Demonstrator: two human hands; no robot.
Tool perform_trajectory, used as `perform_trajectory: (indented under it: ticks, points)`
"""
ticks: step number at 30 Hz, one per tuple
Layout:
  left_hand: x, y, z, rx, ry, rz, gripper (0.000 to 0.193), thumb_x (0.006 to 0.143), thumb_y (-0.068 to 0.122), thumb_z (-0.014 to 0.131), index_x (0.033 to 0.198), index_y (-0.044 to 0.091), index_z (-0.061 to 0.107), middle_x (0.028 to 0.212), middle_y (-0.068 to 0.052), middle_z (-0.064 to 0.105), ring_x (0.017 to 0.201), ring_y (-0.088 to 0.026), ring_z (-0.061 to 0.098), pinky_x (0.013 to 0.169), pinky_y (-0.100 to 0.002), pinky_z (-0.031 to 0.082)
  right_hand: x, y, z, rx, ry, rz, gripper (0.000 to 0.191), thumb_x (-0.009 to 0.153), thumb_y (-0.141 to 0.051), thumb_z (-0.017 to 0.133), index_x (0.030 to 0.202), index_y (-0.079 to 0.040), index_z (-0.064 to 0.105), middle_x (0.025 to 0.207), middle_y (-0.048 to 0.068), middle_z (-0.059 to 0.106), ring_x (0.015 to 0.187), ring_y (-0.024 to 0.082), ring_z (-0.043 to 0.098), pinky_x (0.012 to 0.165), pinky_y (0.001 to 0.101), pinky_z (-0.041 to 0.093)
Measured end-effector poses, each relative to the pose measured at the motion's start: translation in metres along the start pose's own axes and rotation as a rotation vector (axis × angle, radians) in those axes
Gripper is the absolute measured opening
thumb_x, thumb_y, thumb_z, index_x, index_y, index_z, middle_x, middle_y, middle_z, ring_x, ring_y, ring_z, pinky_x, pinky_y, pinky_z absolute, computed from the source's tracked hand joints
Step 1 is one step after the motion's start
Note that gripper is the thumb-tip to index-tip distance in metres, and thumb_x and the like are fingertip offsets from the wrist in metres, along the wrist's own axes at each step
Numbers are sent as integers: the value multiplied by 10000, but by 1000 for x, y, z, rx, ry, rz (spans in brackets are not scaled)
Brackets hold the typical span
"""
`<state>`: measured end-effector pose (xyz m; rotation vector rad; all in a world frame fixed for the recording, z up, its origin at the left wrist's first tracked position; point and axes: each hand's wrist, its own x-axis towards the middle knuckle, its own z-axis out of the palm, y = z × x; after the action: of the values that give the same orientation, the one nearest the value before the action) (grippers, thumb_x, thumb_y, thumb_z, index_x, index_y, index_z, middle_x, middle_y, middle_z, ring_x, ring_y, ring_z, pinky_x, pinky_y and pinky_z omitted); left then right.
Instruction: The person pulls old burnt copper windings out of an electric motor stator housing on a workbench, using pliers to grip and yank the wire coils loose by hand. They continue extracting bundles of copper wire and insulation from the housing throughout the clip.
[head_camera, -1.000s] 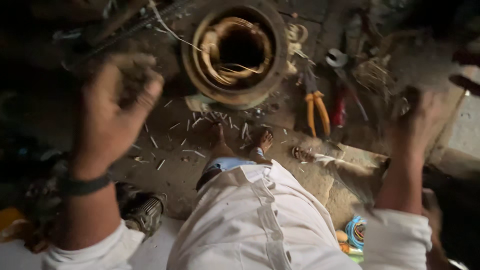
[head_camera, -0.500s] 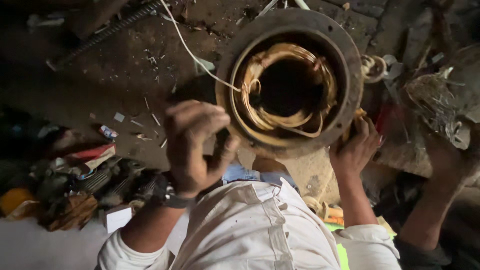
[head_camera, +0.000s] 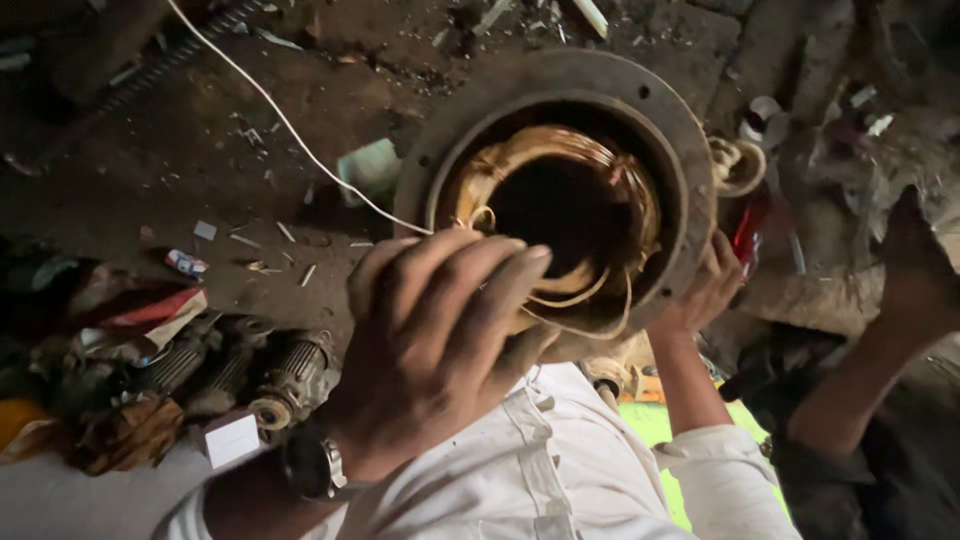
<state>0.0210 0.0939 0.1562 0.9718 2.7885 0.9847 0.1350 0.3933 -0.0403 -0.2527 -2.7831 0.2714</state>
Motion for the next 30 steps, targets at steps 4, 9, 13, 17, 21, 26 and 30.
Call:
perform_trajectory:
  ticks: [4, 9, 13, 17, 21, 26, 30]
  points:
    - [29, 11, 1, -81, -116, -2, 315, 894, 204, 722, 1153, 29, 687, 1104, -83, 706, 1087, -222, 639, 1059, -521, 346, 0, -2, -8, 61, 22, -48, 578, 1008, -282, 760, 1435, -21, 472, 1408, 228, 562, 1304, 409, 526, 1110, 549, 386]
    - [41, 6, 7, 97, -220, 3, 94, 924, 88, 651, 842, 132, 638, 773, -35, 632, 829, -214, 642, 1058, -508, 409, -2, 7, -19, 137, -80, 2, 559, 927, -151, 742, 1403, 11, 498, 1382, 266, 539, 1263, 456, 529, 1099, 532, 425]
    - [40, 8, 14, 106, -139, -52, 175, 1004, 88, 637, 836, 138, 630, 703, -11, 618, 708, -192, 647, 1043, -507, 448, -7, 13, -40, 415, -148, 298, 305, 1035, -141, 740, 1248, -13, 562, 1260, 198, 625, 1113, 306, 611, 981, 421, 501]
    - [38, 5, 19, 151, 90, 33, 142, 944, 107, 702, 836, 117, 610, 730, -47, 631, 786, -265, 676, 990, -463, 481, -2, 17, -99, 1073, -248, 890, 237, 1044, -143, 677, 1230, -42, 570, 1086, 76, 627, 948, 150, 601, 836, 328, 487]
    - [30, -12, 11, -75, 25, 121, 115, 891, 90, 766, 921, 76, 655, 781, -50, 659, 765, -240, 675, 958, -457, 488, 17, 9, -170, 1328, -586, 778, 436, 910, -154, 640, 1320, -25, 565, 1177, 14, 683, 1018, 88, 639, 873, 265, 512]
    - [33, -25, 5, -111, 214, 194, 151, 939, 184, 837, 945, 124, 698, 908, 7, 685, 904, -209, 637, 898, -413, 449, 39, -18, -223, 1146, -978, 633, 571, 899, -210, 692, 1397, 46, 581, 910, 71, 626, 785, 152, 575, 678, 322, 485]
    - [41, -34, 2, 23, 302, 153, 171, 915, 245, 853, 971, 153, 720, 938, 24, 675, 996, -235, 566, 907, -426, 415, 45, -18, -244, 1071, -1167, 530, 627, 905, -265, 708, 1444, 33, 586, 900, 93, 668, 821, 168, 627, 790, 319, 528]
